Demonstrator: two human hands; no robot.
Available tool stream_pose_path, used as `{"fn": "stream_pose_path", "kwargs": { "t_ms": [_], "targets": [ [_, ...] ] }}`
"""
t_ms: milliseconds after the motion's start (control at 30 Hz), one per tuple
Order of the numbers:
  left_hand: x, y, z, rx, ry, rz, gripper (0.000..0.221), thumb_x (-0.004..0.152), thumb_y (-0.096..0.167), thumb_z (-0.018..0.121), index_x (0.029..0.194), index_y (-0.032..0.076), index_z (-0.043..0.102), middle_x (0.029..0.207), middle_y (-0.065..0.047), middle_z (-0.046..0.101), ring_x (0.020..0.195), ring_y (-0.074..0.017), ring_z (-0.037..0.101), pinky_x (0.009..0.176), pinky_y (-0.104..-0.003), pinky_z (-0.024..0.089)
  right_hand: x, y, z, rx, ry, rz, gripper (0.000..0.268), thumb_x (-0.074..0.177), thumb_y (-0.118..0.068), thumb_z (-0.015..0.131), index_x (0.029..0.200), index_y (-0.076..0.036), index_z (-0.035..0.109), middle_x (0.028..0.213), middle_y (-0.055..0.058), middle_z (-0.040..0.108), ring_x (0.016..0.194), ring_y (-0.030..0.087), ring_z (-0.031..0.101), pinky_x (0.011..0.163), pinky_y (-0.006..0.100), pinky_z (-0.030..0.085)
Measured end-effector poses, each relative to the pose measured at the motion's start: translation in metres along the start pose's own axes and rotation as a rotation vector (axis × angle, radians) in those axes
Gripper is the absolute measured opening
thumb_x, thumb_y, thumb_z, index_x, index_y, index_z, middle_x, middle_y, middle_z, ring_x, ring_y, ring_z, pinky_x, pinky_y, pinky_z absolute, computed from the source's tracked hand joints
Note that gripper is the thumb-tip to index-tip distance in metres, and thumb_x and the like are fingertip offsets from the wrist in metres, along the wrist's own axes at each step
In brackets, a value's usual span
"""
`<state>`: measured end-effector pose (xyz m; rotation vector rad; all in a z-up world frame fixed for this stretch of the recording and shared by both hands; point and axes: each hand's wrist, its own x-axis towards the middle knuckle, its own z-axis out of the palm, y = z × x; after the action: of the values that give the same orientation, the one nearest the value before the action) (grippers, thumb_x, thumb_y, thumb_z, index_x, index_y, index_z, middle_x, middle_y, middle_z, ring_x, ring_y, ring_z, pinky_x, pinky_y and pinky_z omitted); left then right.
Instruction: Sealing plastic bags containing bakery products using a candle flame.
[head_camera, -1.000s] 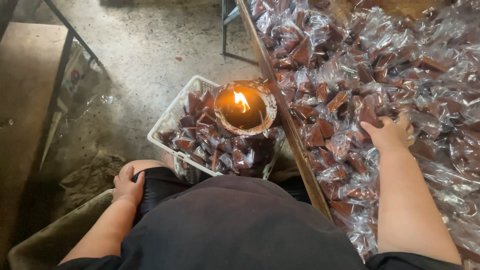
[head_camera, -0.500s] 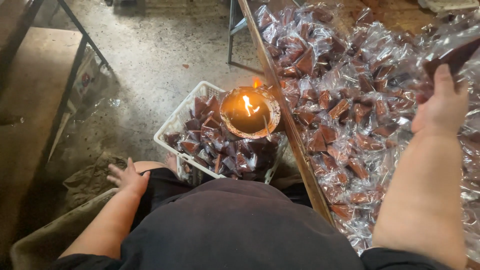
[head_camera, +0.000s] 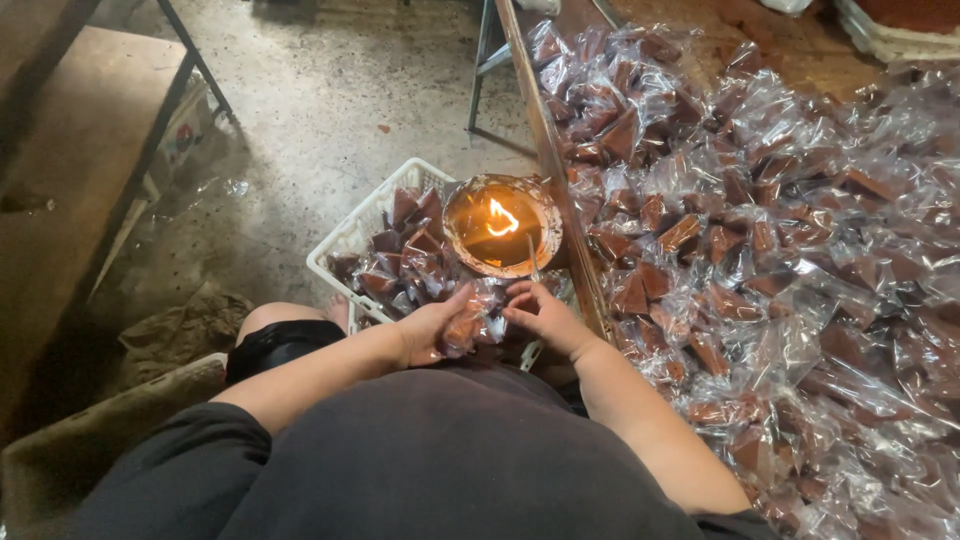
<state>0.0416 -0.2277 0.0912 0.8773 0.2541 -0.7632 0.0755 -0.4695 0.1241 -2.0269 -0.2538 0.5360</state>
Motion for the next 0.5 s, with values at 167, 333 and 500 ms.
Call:
{"fn": "stream_pose_path", "kwargs": {
  "t_ms": [167, 333, 500],
  "targets": [
    [0.007, -0.003, -0.007, 0.123, -0.097, -0.087, 0.083, 0.081, 0.092, 0.044, 0.104, 0.015, 0.066, 0.077, -0.019, 0.064, 0.047, -0.0243, 0.058, 0.031, -0.023, 0.033, 0.008, 0.005, 0.012, 0.100, -0.051, -0.250, 0.063, 0.076, -0.018, 0.092, 0.130, -0.022, 0.060, 0.127, 0.009, 0.066, 0.112, 0.023, 0.065, 0.095, 0.035, 0.054],
    [-0.006, 0.010, 0.003, 0.044, -0.194, -0.098, 0.087, 0.080, 0.092, 0.040, 0.127, 0.021, 0.062, 0.099, -0.021, 0.072, 0.078, -0.0340, 0.074, 0.046, -0.025, 0.051, 0.025, 0.022, 0.006, -0.011, 0.072, -0.157, 0.017, 0.086, -0.033, 0.084, 0.092, -0.017, 0.081, 0.086, 0.001, 0.076, 0.089, 0.016, 0.070, 0.086, 0.033, 0.055],
    [-0.015, 0.004, 0.006, -0.051, -0.235, 0.111, 0.090, 0.073, 0.082, 0.062, 0.148, 0.035, 0.049, 0.136, -0.015, 0.067, 0.115, -0.0390, 0.069, 0.082, -0.043, 0.064, 0.030, 0.034, 0.009, -0.088, 0.228, -0.005, 0.016, 0.088, -0.038, 0.077, 0.086, -0.022, 0.077, 0.064, -0.001, 0.073, 0.073, 0.015, 0.072, 0.073, 0.027, 0.055]
  ]
}}
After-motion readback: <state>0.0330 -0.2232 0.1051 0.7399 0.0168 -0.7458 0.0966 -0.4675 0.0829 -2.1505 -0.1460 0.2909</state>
